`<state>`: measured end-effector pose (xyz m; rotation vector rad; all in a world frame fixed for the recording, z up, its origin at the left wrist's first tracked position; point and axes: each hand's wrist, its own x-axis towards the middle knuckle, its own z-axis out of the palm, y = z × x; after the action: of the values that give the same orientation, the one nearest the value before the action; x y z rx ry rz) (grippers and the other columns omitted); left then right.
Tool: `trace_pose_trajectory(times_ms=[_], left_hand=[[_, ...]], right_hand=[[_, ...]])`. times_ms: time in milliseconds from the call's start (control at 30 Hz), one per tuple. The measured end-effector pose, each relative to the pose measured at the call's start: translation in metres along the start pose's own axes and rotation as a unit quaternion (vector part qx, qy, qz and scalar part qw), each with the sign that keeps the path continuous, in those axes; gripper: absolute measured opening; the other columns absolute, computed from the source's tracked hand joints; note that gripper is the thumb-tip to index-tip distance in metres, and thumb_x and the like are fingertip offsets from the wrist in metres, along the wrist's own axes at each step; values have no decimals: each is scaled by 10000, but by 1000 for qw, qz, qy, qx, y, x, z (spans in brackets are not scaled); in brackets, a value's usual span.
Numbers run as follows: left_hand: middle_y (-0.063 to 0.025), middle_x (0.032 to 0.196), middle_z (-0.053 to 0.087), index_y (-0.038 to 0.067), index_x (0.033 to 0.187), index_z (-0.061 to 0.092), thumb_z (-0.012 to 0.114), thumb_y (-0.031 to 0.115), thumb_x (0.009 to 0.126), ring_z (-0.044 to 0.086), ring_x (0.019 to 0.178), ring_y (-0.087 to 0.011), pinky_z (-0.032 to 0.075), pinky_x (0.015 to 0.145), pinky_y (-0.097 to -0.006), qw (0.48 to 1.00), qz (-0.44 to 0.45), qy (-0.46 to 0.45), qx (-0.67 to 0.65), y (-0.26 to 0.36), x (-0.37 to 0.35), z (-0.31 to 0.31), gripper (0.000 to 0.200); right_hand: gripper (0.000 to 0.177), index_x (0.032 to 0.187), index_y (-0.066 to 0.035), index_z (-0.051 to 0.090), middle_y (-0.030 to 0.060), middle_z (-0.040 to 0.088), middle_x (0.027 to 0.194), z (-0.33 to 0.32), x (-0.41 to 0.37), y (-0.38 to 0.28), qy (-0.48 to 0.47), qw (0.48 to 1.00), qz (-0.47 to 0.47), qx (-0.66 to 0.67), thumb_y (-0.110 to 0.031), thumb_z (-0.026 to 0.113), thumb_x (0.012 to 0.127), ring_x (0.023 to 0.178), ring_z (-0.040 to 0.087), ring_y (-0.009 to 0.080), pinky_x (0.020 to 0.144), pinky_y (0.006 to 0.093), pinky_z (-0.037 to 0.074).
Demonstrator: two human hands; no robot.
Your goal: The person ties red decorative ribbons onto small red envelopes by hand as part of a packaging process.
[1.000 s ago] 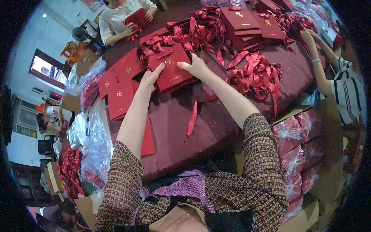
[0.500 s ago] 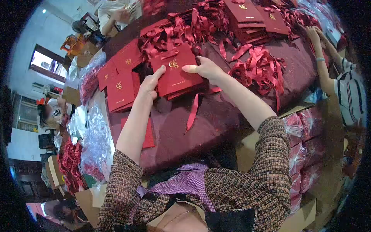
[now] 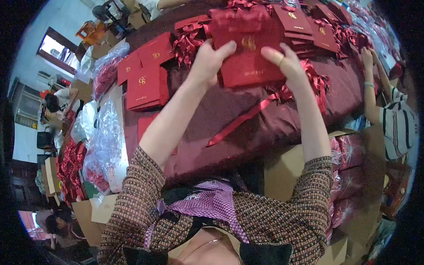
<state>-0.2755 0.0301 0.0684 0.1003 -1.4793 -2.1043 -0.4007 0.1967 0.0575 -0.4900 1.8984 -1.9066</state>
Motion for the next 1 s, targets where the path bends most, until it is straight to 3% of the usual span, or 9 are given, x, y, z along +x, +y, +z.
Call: trace_pose_trajectory(times_ms=[100,200,333,367,467,600,700,867,1000], left_hand=[[-123,1138,614,-15,1205,506,726,132,815,604,1016,-229,493,904,-395,999,20,3,34,26,21,15,471],[-140,1124,621,-19,1197,521,717,140,824,631,971,-243,526,850,-429,998,-53,-14,28,14,39,-16,450],[-120,1026,670,-30,1109,620,708,147,819,647,910,-223,513,828,-373,962,-164,36,216,-49,13,-75,351],[-184,1080,638,-63,1148,564,743,225,786,632,964,-291,498,865,-399,943,-216,68,244,-62,4,-82,496],[-361,1240,440,-124,1266,315,780,388,699,465,1164,-459,396,997,-476,825,-104,149,535,-88,9,-89,895],[-342,1355,339,15,1453,3,730,404,750,421,1203,-486,349,1025,-514,787,-140,115,590,-75,12,-78,1084],[-286,1417,308,60,1467,2,679,465,779,425,1219,-468,336,1009,-555,740,-166,100,645,-59,12,-68,1046],[-306,1458,192,128,1481,117,675,441,783,436,1192,-498,364,990,-542,753,-29,76,653,-70,21,-68,947],[-352,1444,184,132,1421,304,638,453,799,426,1186,-530,377,988,-535,793,4,89,602,-70,30,-81,775]], right_hand=[[697,1298,64,425,146,585,1197,-4,-4,-43,-130,983,-103,82,-255,762,777,1086,563,221,927,363,453],[697,1294,82,418,162,581,1202,22,-10,-45,-52,997,-50,5,-226,763,773,1036,585,224,918,355,463],[702,1321,30,417,146,609,1162,39,52,96,-103,985,-89,-109,-247,765,778,1042,588,229,920,351,456],[677,1297,50,412,172,610,1145,53,31,87,-7,955,-111,-274,-264,746,799,1044,591,245,910,350,459],[727,1300,74,367,223,604,1138,61,51,111,-43,966,-134,-219,-290,741,794,1054,599,283,905,362,457],[669,1204,101,390,292,598,1108,61,47,102,-47,960,-122,-248,-296,734,790,1072,589,376,904,410,454],[674,1199,104,400,289,603,1096,55,47,97,-59,966,-138,-209,-321,730,794,1062,591,383,905,416,453],[863,1366,146,240,339,544,1162,62,60,106,-45,943,-191,-267,-318,709,809,1124,545,405,948,404,423],[719,1316,76,332,304,556,1170,47,25,50,-23,957,-191,-219,-348,676,848,1126,543,386,950,391,420]])
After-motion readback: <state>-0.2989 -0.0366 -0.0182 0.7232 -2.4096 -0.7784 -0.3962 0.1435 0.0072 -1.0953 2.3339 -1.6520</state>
